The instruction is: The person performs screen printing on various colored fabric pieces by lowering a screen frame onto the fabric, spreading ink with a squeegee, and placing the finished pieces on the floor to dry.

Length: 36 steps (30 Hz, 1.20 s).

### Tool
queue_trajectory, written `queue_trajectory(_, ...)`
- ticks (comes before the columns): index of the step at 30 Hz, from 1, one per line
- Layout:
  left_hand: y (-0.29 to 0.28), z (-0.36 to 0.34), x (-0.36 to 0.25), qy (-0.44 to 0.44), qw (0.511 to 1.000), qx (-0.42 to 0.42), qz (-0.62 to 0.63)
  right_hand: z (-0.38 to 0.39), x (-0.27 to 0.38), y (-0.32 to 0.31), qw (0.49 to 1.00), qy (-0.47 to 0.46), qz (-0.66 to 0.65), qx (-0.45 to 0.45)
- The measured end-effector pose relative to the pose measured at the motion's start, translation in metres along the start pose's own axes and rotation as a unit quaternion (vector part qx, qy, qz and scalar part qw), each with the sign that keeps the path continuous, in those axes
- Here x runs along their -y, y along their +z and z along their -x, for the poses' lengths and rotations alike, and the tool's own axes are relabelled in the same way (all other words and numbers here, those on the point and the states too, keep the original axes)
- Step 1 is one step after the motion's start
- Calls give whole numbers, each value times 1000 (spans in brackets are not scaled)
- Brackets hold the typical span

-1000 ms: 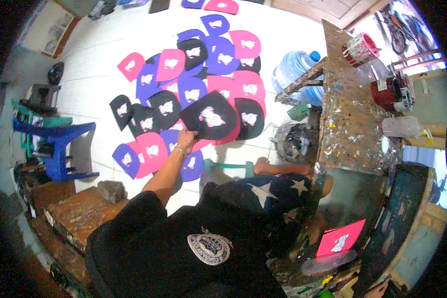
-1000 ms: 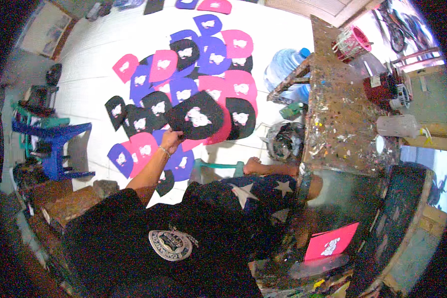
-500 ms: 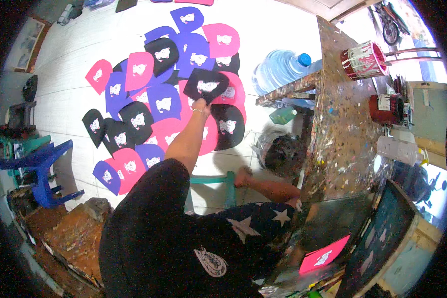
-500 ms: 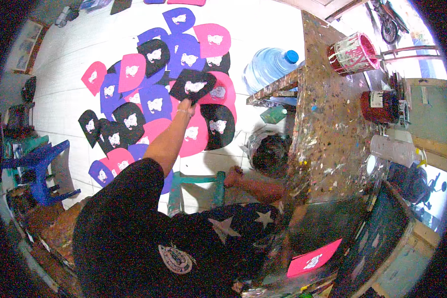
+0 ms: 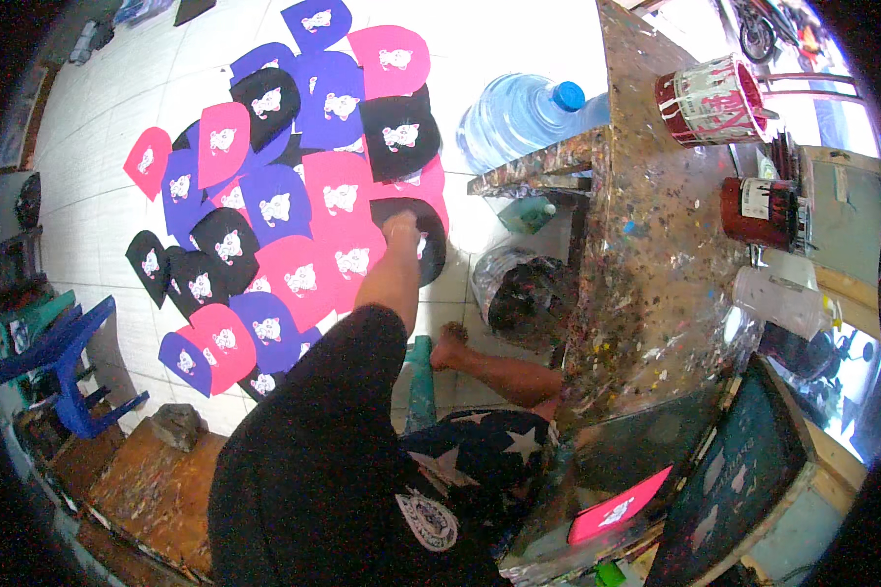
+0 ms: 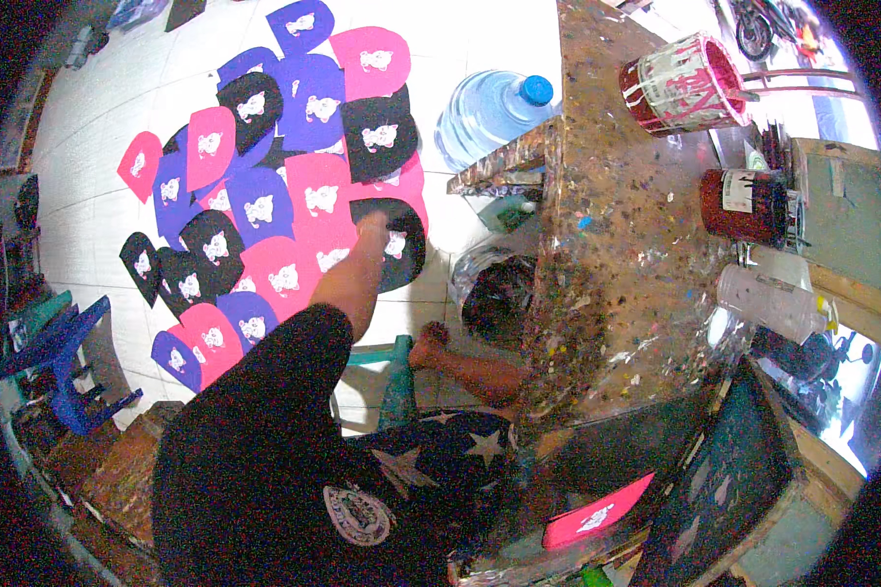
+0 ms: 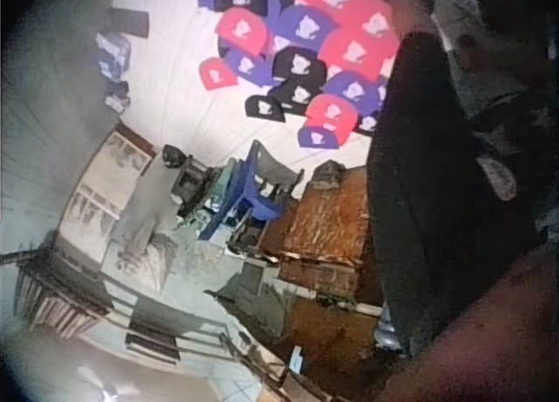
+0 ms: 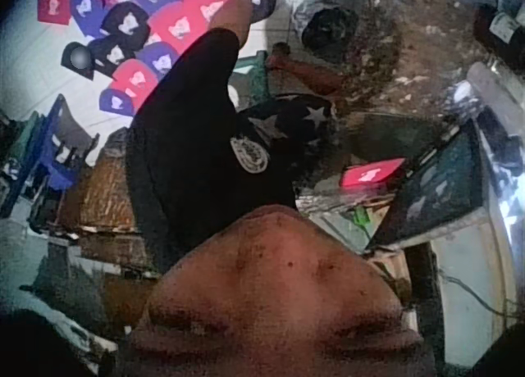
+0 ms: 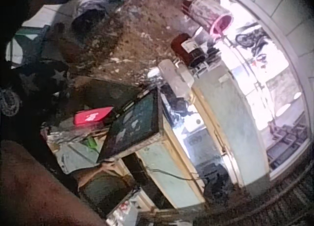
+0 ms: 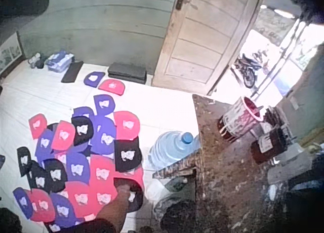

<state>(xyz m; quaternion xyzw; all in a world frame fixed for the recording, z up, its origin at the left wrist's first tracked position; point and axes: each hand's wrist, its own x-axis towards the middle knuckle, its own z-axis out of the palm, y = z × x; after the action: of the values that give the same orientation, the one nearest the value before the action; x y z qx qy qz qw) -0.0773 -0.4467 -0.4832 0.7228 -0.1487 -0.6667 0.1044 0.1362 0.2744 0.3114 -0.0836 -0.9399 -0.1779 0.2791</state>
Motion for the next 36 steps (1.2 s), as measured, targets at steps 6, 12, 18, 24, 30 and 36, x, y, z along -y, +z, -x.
queue_trajectory(6,-118,15,61,-9,970,41,-238,-7,-4,10,1000,-10,-2,-14)
queue_trajectory(12,-180,152,64,397,819,78,-406,13,-14,6,998,-43,-4,-44)
queue_trajectory(18,-177,423,13,612,599,462,-229,-22,-52,6,997,26,29,63)
queue_trajectory(24,-126,479,147,592,275,666,-360,-22,-126,-4,996,17,-84,29)
queue_trajectory(30,-97,577,194,563,-42,711,-418,-78,-61,29,995,-23,-91,32)
queue_trajectory(36,-96,619,241,523,-108,726,-433,-71,-8,-20,969,211,-115,61)
